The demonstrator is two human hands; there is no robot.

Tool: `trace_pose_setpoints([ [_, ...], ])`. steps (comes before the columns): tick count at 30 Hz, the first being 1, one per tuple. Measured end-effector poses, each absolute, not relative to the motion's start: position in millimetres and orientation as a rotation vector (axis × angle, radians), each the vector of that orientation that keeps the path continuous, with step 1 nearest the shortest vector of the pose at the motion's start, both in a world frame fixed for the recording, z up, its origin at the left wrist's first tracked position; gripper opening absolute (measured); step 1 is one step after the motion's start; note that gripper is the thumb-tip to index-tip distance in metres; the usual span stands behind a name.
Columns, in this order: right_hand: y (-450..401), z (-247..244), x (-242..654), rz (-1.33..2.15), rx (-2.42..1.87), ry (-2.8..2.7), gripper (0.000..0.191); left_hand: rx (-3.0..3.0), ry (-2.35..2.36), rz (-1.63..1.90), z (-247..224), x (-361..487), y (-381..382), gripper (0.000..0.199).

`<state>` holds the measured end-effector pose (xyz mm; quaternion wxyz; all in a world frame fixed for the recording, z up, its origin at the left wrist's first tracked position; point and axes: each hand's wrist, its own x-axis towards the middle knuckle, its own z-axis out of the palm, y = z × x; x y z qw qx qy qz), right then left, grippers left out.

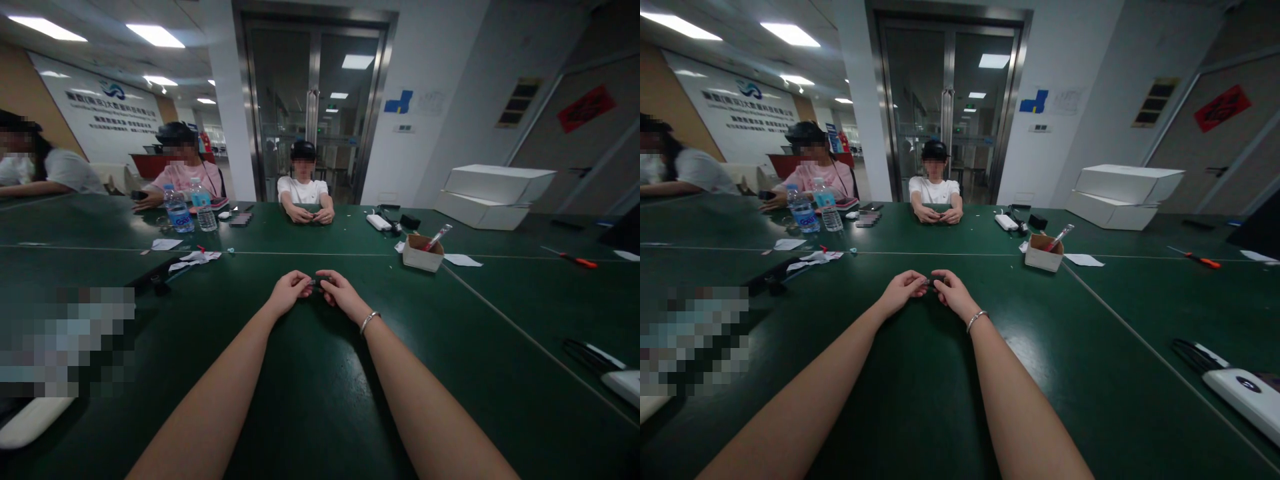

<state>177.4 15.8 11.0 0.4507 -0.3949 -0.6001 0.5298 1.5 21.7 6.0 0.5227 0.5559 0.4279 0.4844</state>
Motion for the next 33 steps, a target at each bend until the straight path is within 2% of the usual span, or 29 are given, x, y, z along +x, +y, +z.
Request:
trace_pose_setpoints([
  [3, 15.8, 7.6, 179.4, 1.291, -0.937, -1.421, 0.044, 1.368, 1.010, 1.185, 4.7, 3.3, 21.0, 0.023],
  [8, 17.7, 6.3, 184.5, 1.351, -0.884, -1.332, 0.047, 1.413, 1.003, 1.212, 5.2, 3.5, 16.3, 0.028],
  [25, 14.3, 13.0, 186.8, 1.486, -0.826, -1.181, 0.030, 1.382, 1.119, 1.217, 3.6, 2.0, 17.1, 0.035],
  [33, 13.5, 12.6, 187.6, 1.505, -0.810, -1.187, 0.034, 1.316, 1.123, 1.191, 3.0, 3.1, 19.1, 0.036],
])
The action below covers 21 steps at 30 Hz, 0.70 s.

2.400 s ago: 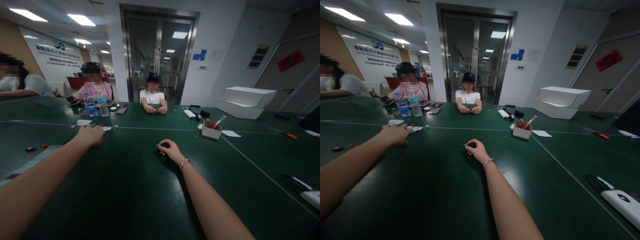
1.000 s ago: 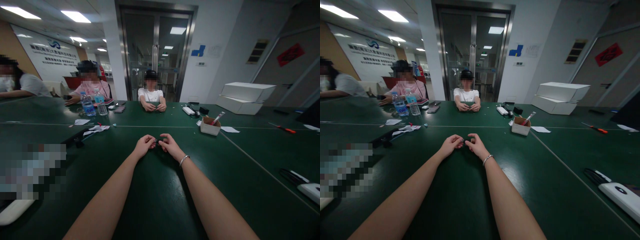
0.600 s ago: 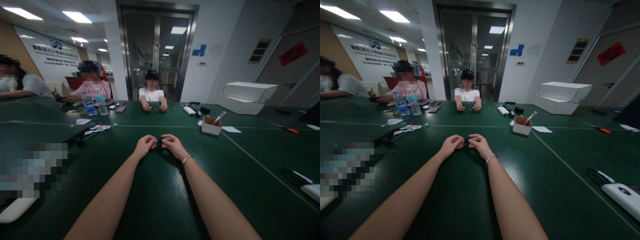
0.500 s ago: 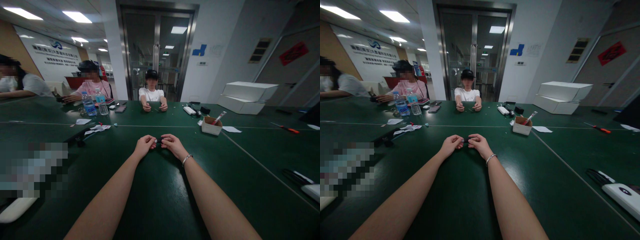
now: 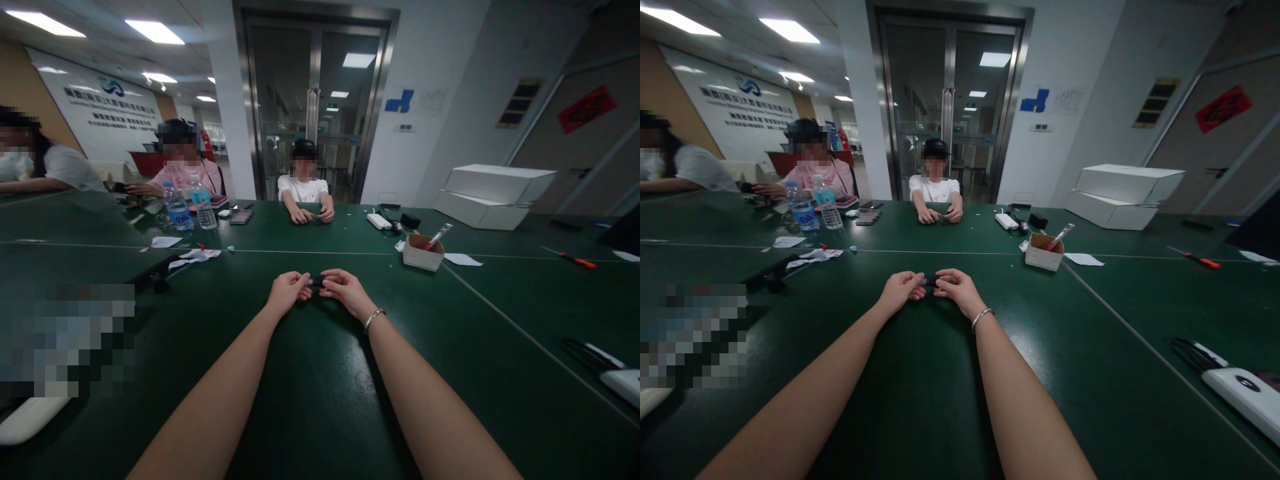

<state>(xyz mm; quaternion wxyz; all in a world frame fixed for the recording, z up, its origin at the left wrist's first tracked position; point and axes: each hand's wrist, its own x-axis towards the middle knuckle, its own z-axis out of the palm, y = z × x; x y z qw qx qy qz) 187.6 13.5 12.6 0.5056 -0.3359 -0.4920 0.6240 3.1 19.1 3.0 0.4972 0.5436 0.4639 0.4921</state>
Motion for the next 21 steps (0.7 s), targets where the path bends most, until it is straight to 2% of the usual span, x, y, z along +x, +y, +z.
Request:
trace_pose_setpoints([
  [14, 17.8, 8.5, 185.5, 1.450, -0.888, -1.217, 0.026, 1.344, 1.080, 1.222, 10.3, 4.1, 12.5, 0.025],
  [21, 19.4, 7.8, 184.8, 1.435, -0.913, -1.218, 0.022, 1.354, 1.112, 1.210, 9.0, 4.2, 16.3, 0.028],
])
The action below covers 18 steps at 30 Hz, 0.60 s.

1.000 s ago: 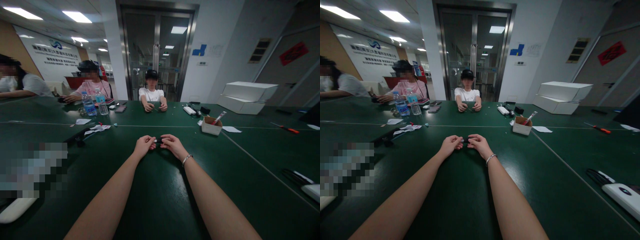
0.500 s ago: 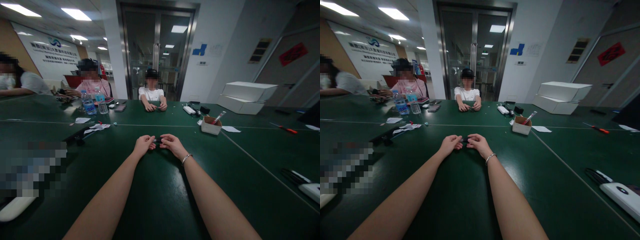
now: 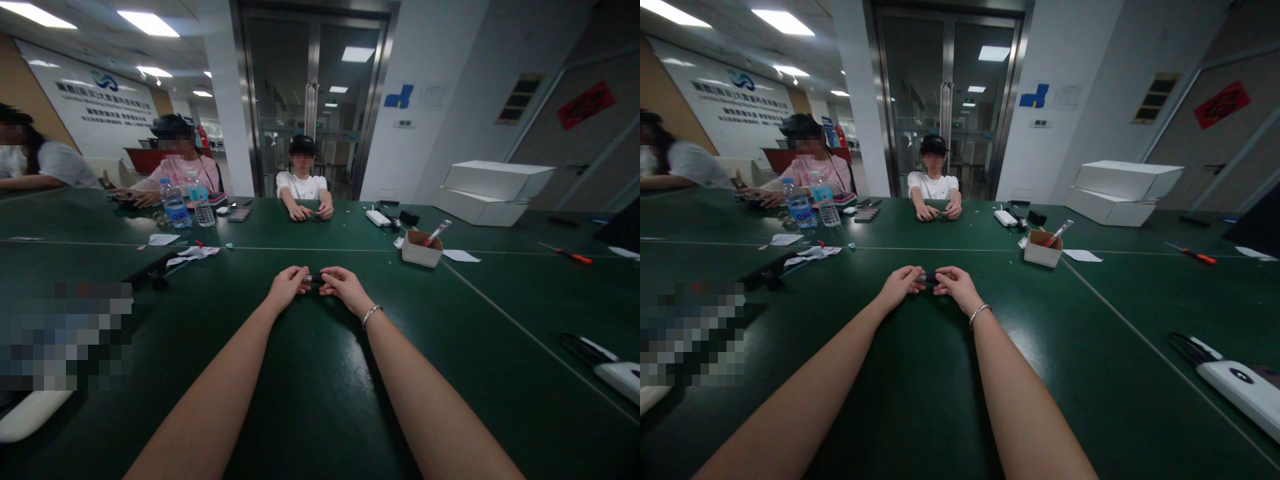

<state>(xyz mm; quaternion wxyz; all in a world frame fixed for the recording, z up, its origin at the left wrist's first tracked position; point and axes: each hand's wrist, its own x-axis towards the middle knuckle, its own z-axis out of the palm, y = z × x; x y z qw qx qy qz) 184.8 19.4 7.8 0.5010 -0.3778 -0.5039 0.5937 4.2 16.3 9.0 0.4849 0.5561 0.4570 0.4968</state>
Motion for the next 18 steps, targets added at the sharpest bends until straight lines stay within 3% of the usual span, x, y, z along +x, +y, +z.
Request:
trace_pose_setpoints([
  [7, 19, 9, 182, 1.426, -0.939, -1.210, 0.017, 1.515, 1.144, 1.221, 5, 2, 19, 0.019],
  [18, 39, 23, 165, 1.419, -1.042, -1.175, 0.006, 1.452, 1.032, 1.438, 3, -5, 30, 0.029],
])
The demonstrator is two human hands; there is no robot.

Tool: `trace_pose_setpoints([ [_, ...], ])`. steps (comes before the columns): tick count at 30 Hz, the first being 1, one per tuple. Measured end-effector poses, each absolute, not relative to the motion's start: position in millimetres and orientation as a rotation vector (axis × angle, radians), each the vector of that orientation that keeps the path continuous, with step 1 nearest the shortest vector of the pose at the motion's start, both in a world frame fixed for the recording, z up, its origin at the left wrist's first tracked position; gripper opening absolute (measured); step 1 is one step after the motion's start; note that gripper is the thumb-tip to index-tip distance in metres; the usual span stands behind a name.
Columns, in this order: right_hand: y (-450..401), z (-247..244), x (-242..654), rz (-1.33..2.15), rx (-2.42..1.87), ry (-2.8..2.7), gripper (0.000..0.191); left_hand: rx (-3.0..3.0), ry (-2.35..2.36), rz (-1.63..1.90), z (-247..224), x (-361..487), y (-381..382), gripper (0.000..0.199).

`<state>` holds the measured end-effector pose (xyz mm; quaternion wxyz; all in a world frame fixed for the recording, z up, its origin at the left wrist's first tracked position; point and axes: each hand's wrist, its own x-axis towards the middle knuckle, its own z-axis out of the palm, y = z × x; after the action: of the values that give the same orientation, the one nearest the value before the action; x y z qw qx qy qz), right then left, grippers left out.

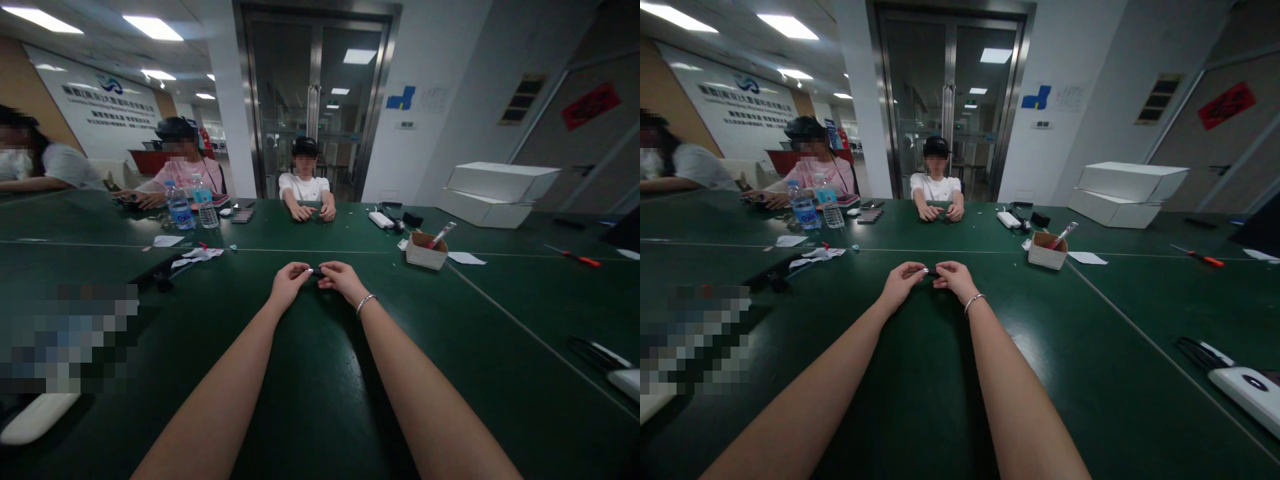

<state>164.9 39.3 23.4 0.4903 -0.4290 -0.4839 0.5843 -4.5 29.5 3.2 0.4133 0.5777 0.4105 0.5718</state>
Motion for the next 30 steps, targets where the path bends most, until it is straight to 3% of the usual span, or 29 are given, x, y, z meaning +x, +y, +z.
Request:
trace_pose_setpoints([
  [6, 52, 7, 159, 1.358, -0.971, -1.227, 0.014, 1.452, 1.131, 1.393, 6, -10, 41, 0.019],
  [13, 52, 4, 160, 1.236, -0.973, -1.250, 0.016, 1.114, 1.211, 1.204, 16, -3, 57, 0.022],
  [25, 51, 10, 162, 1.209, -1.025, -1.325, 0.015, 1.406, 1.207, 1.304, -2, -9, 52, 0.012],
  [30, 49, 10, 164, 1.231, -1.015, -1.318, 0.015, 1.381, 1.189, 1.274, -6, -8, 55, 0.020],
])
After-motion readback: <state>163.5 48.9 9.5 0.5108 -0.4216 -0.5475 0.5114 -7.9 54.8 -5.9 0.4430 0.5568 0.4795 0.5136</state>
